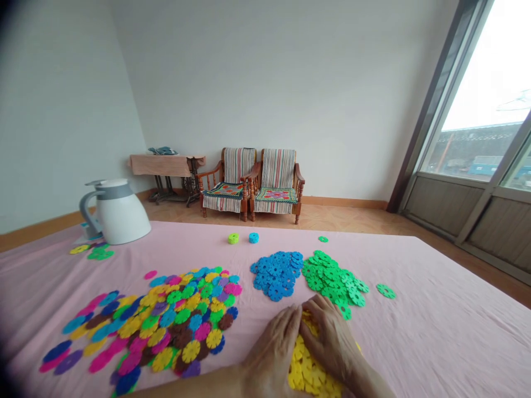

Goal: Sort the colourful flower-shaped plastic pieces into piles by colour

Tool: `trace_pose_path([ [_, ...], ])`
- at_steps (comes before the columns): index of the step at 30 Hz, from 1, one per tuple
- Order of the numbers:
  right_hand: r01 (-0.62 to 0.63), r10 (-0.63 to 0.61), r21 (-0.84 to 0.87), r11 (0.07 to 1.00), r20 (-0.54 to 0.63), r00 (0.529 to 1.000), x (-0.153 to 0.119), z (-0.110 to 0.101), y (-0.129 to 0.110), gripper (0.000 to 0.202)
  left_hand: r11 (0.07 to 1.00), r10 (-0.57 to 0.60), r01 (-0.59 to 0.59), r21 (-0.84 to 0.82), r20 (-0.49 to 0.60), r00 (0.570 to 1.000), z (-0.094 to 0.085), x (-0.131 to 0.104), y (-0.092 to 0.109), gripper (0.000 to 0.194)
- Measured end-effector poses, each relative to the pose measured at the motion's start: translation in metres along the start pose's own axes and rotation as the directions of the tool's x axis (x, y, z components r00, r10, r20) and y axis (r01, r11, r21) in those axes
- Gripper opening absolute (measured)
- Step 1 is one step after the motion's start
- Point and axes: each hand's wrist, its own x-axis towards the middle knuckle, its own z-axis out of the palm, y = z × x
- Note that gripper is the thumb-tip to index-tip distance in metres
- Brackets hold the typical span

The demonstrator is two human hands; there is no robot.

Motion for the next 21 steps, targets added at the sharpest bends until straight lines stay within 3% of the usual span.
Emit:
trace_pose_path([
  [3,0.013,-0.013,0.035,0.999,0.003,1.0,-0.006,-0.007,0.008,0.022,1.0,0.019,-0.019,-0.001,-0.019,1.0,0.003,0.006,0.006,0.12],
  [6,0.001,0.006,0.066,0.998,-0.102,0.995,-0.006,-0.012,0.033,0.029,0.999,0.045,-0.045,-0.011,-0.032,0.998,0.001,0.008,0.012,0.113],
  [8,-0.119,0.13,0.059,0.991,-0.243,0.961,-0.005,-0.016,0.061,0.029,0.998,0.053,-0.053,-0.017,-0.025,0.998,-0.001,0.007,0.014,0.111],
  [10,-0.279,0.268,0.002,0.96,-0.283,0.921,-0.004,-0.019,0.09,0.026,0.999,0.04,-0.04,-0.019,-0.003,0.999,-0.002,0.006,0.013,0.115],
  [13,-0.3,0.285,-0.074,0.951,-0.169,0.944,-0.002,-0.02,0.12,0.028,1.0,0.006,-0.006,-0.016,0.021,1.0,0.0,0.005,0.011,0.12],
  [16,-0.293,0.282,-0.103,0.951,-0.102,0.954,0.002,-0.016,0.131,0.032,1.0,0.003,-0.002,-0.014,0.029,1.0,0.003,0.006,0.009,0.119],
  [21,-0.316,0.271,-0.215,0.924,-0.216,0.938,0.015,-0.007,0.128,0.036,0.999,0.037,-0.037,-0.001,0.02,0.999,0.004,0.008,0.007,0.119],
])
